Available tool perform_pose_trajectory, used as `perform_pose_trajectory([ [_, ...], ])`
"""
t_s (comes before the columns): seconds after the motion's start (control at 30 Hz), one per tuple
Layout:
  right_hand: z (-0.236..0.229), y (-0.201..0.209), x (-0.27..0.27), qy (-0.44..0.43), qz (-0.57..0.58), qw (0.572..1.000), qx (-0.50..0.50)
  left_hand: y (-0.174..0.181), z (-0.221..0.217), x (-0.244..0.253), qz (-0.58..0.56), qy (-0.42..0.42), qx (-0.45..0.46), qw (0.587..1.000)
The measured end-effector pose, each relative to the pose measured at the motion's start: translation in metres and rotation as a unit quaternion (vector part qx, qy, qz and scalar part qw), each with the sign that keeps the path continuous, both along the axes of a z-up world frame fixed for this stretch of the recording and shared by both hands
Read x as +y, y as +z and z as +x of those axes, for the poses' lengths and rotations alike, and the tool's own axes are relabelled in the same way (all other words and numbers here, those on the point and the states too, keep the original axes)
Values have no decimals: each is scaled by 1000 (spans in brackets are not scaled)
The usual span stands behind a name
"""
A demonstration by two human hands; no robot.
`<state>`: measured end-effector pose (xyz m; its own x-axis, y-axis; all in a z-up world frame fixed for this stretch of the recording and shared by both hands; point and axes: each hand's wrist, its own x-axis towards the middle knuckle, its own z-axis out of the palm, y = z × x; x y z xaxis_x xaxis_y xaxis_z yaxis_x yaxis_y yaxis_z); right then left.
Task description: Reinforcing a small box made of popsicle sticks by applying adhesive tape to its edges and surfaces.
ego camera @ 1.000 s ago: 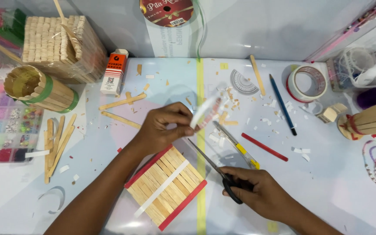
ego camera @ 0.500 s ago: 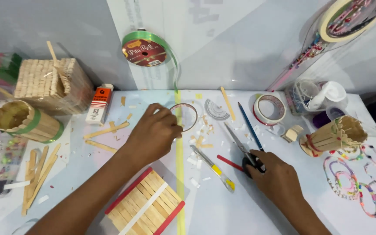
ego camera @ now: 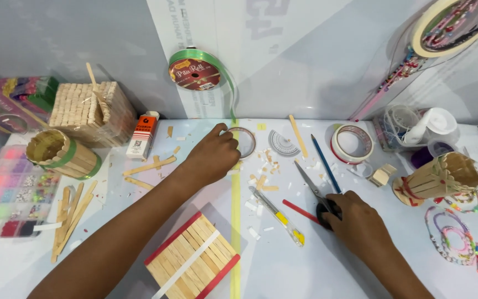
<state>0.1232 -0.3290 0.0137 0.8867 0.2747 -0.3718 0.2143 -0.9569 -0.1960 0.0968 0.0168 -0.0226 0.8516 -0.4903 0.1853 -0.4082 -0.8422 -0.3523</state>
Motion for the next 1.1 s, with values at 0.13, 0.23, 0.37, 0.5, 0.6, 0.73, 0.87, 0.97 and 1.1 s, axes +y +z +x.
perform_pose_trajectory([
  [0.13,-1,-6,0,29,1,997,-64,22,-34,3,-133,9,-4,991],
  [0.23,-18,-4,16,92,166,978,-89,45,-86,4,-247,101,54,962],
  [0.37,-51,-10,51,196,381,901,63,61,-172,2,-372,261,115,883],
  [0.5,-72,-7,97,81,362,893,256,69,-234,-6,-503,480,199,691],
  [0.6,-78,-1,122,59,300,909,285,71,-260,-26,-545,541,219,602],
  [0.73,-80,9,135,56,265,911,311,19,-271,-48,-629,551,126,533],
  [0.87,-81,14,140,22,287,893,346,9,-265,-69,-601,619,137,487],
  [0.97,-81,27,142,-12,304,878,371,15,-257,-75,-635,586,103,492],
  [1.1,-75,36,139,-78,372,823,423,12,-254,-68,-611,400,1,683],
])
